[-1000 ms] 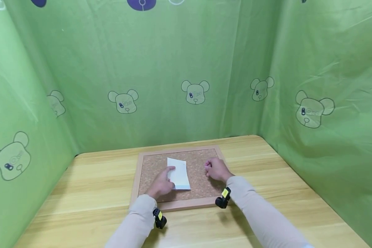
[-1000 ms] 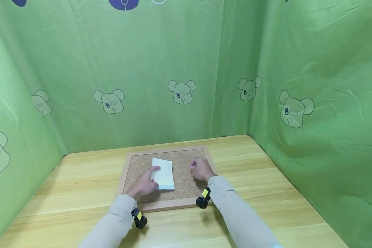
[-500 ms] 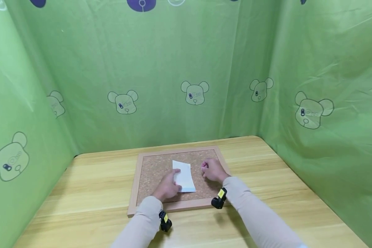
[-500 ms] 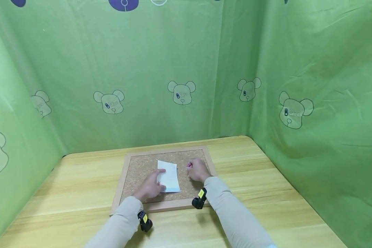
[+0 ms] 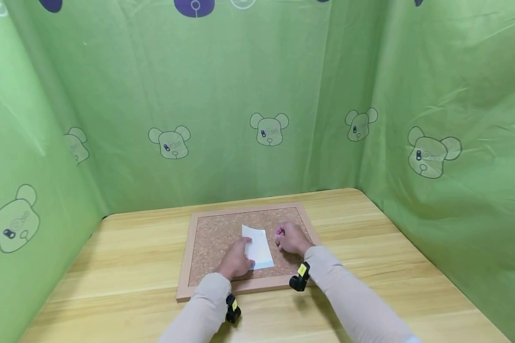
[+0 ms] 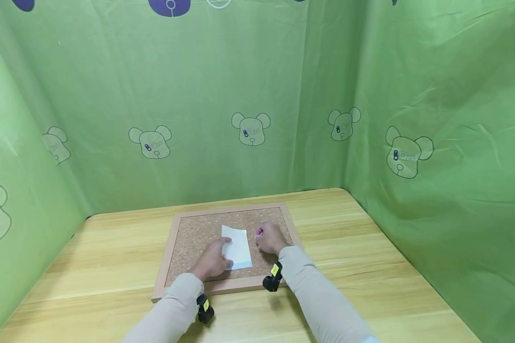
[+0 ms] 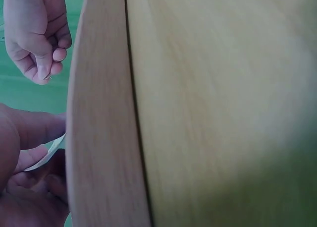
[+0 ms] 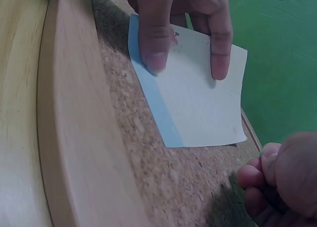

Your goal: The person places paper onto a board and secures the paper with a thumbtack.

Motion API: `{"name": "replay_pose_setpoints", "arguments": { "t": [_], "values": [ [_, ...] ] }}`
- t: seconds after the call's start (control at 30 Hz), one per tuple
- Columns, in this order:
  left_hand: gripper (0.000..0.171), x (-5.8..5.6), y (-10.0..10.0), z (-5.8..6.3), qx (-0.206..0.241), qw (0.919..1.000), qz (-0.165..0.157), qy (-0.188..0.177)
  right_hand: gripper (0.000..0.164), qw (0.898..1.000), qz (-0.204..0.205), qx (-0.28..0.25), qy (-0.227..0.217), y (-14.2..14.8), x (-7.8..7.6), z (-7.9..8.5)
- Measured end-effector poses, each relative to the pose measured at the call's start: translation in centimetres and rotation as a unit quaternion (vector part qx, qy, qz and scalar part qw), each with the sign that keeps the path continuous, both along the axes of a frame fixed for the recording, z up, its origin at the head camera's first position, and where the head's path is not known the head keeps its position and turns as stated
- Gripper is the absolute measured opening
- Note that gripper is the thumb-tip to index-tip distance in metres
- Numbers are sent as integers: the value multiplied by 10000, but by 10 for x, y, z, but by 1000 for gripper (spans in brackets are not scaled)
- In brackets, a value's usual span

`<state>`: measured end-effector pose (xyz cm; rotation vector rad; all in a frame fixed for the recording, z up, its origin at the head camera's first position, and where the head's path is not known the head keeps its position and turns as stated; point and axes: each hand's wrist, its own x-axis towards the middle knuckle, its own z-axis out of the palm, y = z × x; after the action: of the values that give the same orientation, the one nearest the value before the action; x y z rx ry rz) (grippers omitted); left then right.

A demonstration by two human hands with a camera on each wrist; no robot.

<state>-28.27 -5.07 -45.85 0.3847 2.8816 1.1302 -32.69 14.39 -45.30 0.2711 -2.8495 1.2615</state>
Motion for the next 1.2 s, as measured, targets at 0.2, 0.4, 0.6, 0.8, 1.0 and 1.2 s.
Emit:
{"name": "replay_pose_setpoints", "arguments": {
  "t": [0.2, 0.4, 0.6, 0.8, 1.0, 1.2],
  "values": [
    [58, -2, -2, -1, -76, 10000, -52, -15, 13, 9999, 86, 54, 46, -6, -3, -4],
    [59, -4, -3, -2, -85, 9999, -143, -46, 16, 9992, 79, 386, 24, -12, -6, -4],
    [58, -5, -2, 2, -190, 9996, -196, -57, 18, 9985, 196, 508, 92, -20, -9, -2],
    [53, -9, -6, -4, -306, 9992, -247, 91, 17, 9984, 415, 354, 174, -32, -12, -1],
    [49, -8, -6, 2, -646, 9977, -164, 96, 19, 9974, 529, 434, 226, -38, -16, -6],
    [46, -2, -1, 13, -789, 9969, 9, -59, 19, 9974, 474, 512, 201, -40, -16, -2]
  ]
}}
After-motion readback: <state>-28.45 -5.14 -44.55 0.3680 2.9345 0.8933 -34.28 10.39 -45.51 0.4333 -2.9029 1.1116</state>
